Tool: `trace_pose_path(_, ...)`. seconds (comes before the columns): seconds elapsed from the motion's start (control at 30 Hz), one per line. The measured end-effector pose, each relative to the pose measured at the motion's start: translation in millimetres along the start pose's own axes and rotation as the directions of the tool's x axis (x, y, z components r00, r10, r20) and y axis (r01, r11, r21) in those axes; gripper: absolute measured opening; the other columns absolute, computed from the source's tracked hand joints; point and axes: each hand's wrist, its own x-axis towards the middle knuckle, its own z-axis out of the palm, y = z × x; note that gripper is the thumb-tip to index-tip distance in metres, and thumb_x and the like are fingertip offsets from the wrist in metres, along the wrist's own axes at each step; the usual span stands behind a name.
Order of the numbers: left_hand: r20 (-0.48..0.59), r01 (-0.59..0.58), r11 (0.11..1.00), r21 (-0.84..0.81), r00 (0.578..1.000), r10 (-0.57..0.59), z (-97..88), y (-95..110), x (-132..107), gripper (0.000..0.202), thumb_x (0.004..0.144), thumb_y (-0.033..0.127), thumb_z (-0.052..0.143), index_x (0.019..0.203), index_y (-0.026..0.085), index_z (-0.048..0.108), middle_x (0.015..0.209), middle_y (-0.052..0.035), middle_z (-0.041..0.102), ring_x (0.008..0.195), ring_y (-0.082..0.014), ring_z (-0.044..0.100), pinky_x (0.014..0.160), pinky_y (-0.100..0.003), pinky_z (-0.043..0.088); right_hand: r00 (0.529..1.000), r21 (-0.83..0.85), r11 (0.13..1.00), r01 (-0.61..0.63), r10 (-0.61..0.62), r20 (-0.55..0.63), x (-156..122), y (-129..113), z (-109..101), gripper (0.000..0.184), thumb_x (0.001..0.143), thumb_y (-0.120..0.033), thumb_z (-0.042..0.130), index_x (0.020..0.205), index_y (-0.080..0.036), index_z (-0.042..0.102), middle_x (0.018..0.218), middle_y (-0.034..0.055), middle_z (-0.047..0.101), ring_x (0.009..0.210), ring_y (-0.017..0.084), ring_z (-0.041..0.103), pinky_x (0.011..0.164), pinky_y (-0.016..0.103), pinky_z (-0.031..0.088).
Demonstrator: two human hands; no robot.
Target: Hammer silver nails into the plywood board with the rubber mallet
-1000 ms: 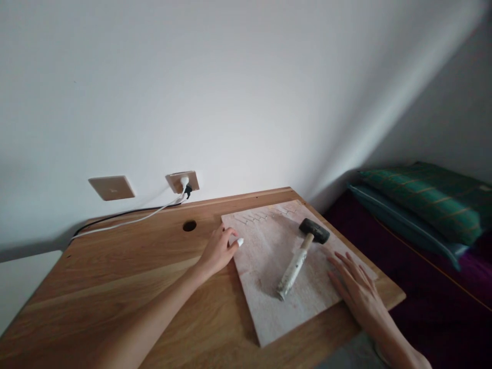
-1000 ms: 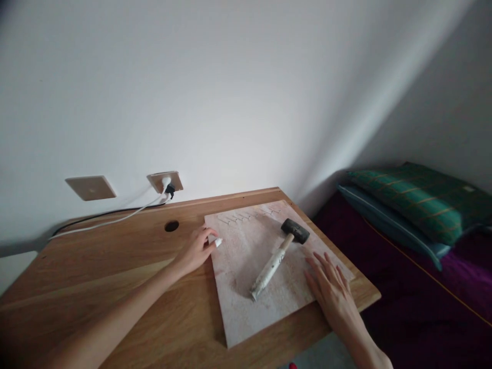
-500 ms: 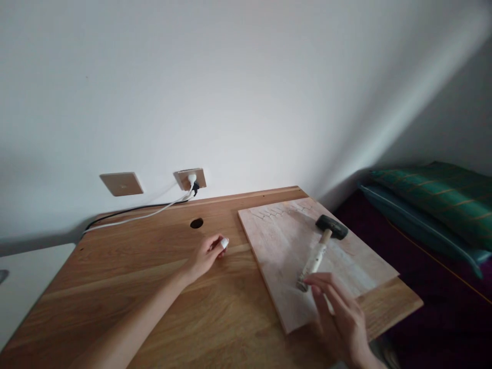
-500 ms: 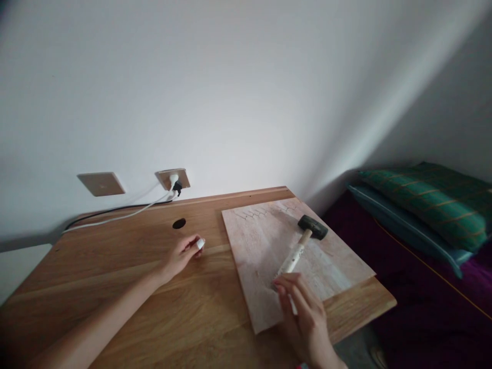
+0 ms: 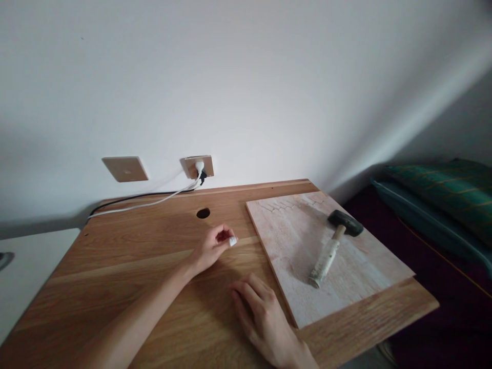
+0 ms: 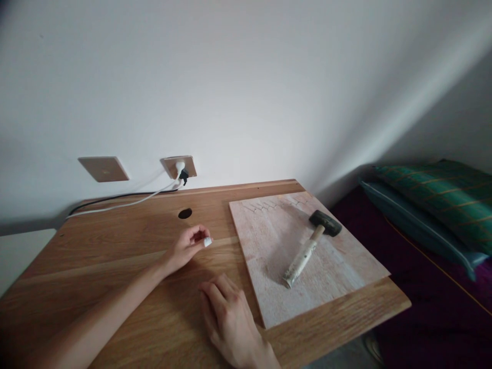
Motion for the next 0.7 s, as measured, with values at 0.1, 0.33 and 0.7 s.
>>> trace_pose_path(0.1, -0.025, -0.012, 0.999, -0.036, 1.000, 0.011, 0.7, 1.8, -0.3, 0.046, 0.070, 0.048, 0.092, 0.083, 0.019, 0.059, 0.082, 0.0007, 0.064, 0.077, -0.0140, 0.059, 0.074, -0.026, 0.048, 1.000, 0.005, 1.000, -0.009, 0.009, 0.022, -0.4, -1.6, 0.1, 0.023, 0.108, -0.011, 0.050, 0.120, -0.025, 0.065, 0.105, 0.0070, 0.071, 0.092, 0.023, 0.070, 0.081, 0.034, 0.060)
trace_pose_path(0.33, 0.061, -0.008, 1.000, -0.011, 0.998, 0.009, -1.0, 1.9, -0.8, 0.051, 0.087, 0.067, 0.071, 0.080, 0.018, 0.066, 0.074, -0.0028, 0.065, 0.071, -0.0160, 0.060, 0.070, -0.029, 0.050, 0.999, -0.020, 1.000, -0.009, 0.010, 0.042, 3.3, -3.5, 0.2, 0.020, 0.109, -0.014, 0.049, 0.115, -0.024, 0.066, 0.101, 0.0067, 0.071, 0.088, 0.023, 0.070, 0.079, 0.034, 0.059)
trace_pose_path(0.7, -0.003, 0.036, 0.999, -0.037, 0.999, -0.036, -3.6, 7.1, -0.7, 0.041, 0.080, 0.055, 0.082, 0.090, 0.018, 0.069, 0.079, -0.0024, 0.069, 0.076, -0.0166, 0.063, 0.077, -0.030, 0.053, 0.998, -0.011, 1.000, -0.020, 0.021, 0.055, 3.4, -3.7, -0.7, 0.021, 0.110, -0.015, 0.048, 0.115, -0.023, 0.066, 0.102, 0.0069, 0.072, 0.089, 0.022, 0.071, 0.079, 0.033, 0.059)
